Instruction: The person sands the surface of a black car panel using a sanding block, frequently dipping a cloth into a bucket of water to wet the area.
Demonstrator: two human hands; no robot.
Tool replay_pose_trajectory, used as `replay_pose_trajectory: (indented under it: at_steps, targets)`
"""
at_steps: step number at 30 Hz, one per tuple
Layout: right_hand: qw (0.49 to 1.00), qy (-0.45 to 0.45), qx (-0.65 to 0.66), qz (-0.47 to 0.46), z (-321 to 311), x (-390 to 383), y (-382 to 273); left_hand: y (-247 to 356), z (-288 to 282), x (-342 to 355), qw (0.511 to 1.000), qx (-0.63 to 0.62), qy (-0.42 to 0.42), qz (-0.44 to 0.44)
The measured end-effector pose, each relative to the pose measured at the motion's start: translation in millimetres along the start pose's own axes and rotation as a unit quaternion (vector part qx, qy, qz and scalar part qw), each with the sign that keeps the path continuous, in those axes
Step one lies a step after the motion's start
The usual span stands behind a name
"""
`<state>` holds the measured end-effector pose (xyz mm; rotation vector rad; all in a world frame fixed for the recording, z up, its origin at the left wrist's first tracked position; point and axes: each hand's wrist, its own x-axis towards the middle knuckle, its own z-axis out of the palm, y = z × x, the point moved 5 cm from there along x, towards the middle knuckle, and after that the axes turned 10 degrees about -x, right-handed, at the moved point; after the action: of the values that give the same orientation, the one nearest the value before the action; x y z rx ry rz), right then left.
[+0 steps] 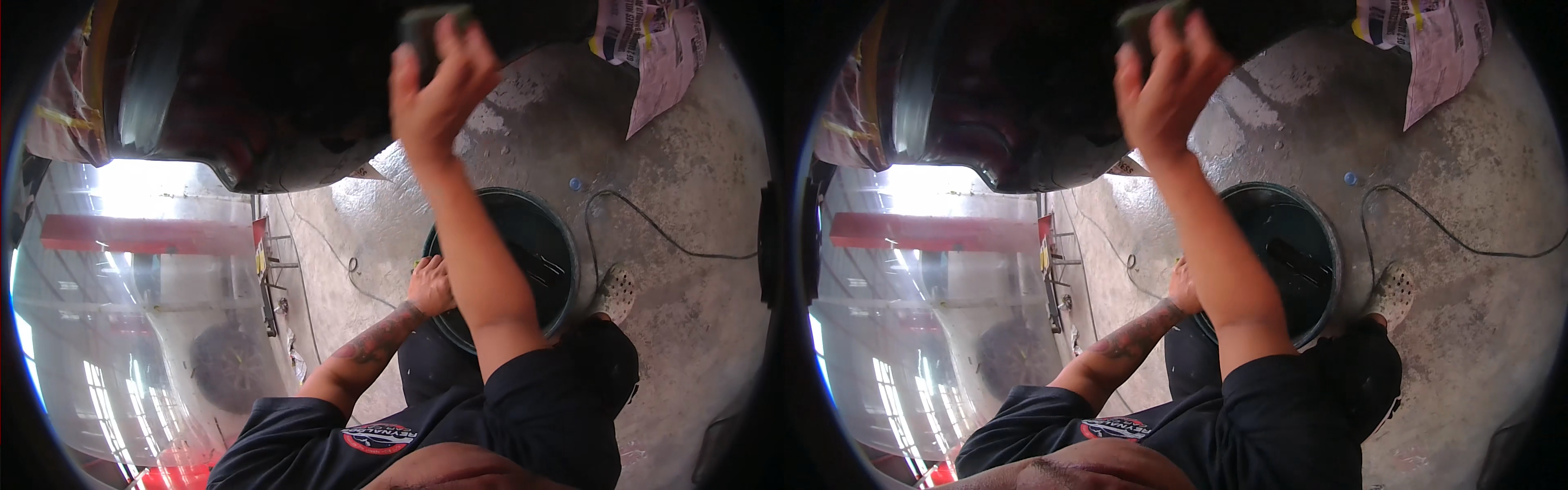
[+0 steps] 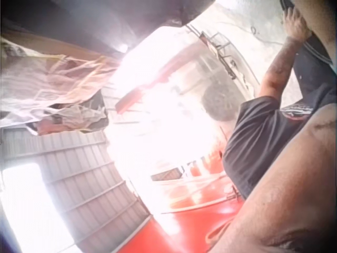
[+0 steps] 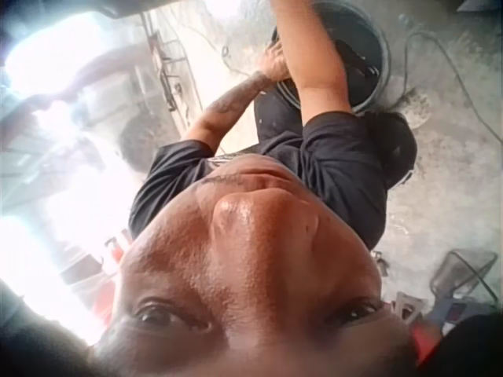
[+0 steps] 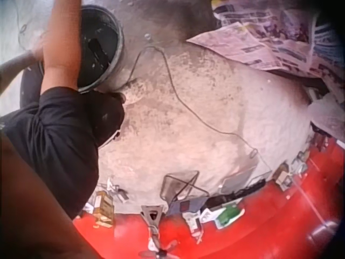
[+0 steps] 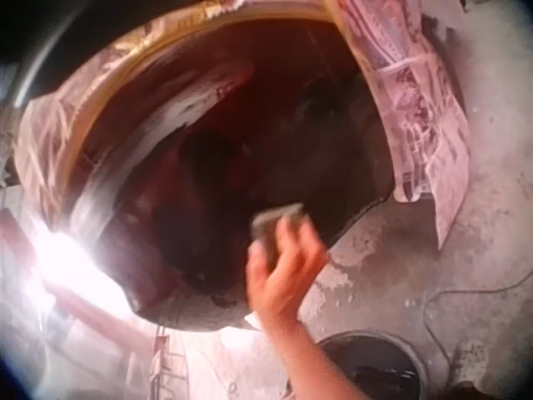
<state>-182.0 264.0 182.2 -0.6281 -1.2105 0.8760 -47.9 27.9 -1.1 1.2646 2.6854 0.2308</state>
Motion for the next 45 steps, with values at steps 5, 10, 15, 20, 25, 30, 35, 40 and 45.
replay_pose_trajectory:
  at_steps: [5,10,15,20,25,30,35,40,45]
  targets:
    - [0.972,-0.177,0.12,-0.093,-23,-123,-45,-53,65,-30,0.969,-0.203,0.021,-0.142]
    - [0.992,-0.041,0.048,-0.106,-3,-38,2,2,-2,-1,0.999,0.01,-0.018,-0.034]
    - [1.0,0.015,0.017,0.015,-1,16,21,11,-10,3,0.999,0.023,-0.022,-0.024]
    - [0.977,-0.153,0.149,-0.021,-14,-118,-20,-3,13,-3,0.999,-0.022,0.01,-0.031]
    - [0.982,-0.14,0.121,-0.037,-20,-112,-19,-20,17,-15,0.975,-0.157,0.088,-0.127]
    - [0.997,-0.051,0.049,0.017,-7,-27,15,1,-7,1,0.992,-0.028,-0.059,-0.104]
    - [0.989,-0.117,0.066,0.06,-21,-116,-8,-3,8,-5,0.998,-0.058,0.035,0.008]
    - [0.976,-0.187,0.094,0.058,-30,-135,-28,-44,42,-35,0.975,-0.161,0.009,-0.153]
    - [0.988,-0.061,0.042,0.134,-14,-26,45,3,2,7,0.988,-0.005,-0.12,-0.095]
